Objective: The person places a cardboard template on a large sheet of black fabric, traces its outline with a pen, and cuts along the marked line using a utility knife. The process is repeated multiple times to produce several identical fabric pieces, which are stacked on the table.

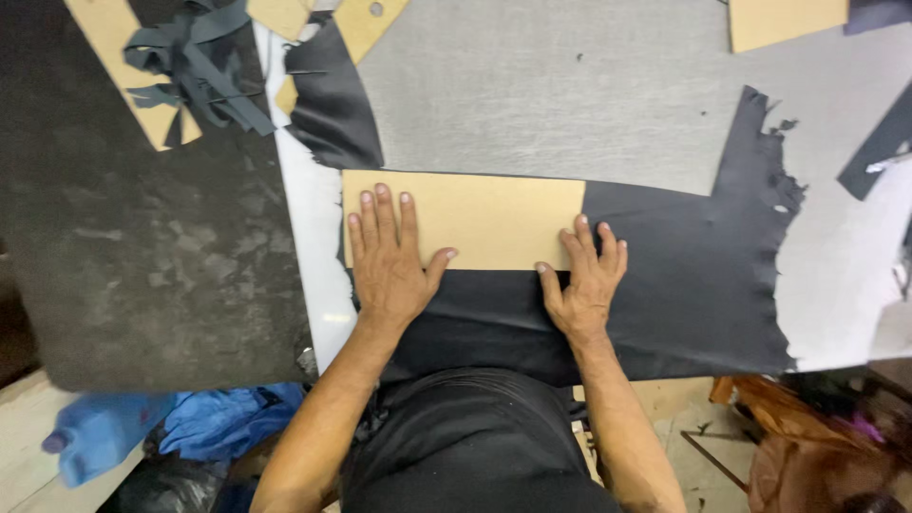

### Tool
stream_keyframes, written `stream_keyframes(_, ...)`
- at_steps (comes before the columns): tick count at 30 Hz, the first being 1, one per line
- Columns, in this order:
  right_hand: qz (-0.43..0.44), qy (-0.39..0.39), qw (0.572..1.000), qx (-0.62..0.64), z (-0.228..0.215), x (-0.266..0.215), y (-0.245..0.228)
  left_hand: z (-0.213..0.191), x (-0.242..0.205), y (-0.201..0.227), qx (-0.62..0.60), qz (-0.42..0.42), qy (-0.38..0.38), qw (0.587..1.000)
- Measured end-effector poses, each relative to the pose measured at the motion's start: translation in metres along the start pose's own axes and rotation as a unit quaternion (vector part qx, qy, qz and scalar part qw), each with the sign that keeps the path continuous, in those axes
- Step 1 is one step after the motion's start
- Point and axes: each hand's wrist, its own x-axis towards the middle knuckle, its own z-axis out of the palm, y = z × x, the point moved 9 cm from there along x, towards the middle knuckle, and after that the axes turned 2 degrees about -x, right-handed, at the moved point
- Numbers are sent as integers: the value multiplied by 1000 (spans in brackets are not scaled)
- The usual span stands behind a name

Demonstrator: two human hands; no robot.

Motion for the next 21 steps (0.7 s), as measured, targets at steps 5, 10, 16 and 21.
stream_keyframes(5,-2,-7,1000,2,3,4,-7,-7,1,-3,6,-11,2,1000)
stream_keyframes(10,-4,-6,1000,1,2,2,-8,-9,-2,-3,-13,-3,22,1000)
stream_keyframes(16,-3,13,1000,2,3,4,-5,-2,-2,-6,-25,-11,3,1000)
stream_keyframes(21,-2,7,1000,-14,-2,4,-7,-6,1,0,-7,-13,-7,1000)
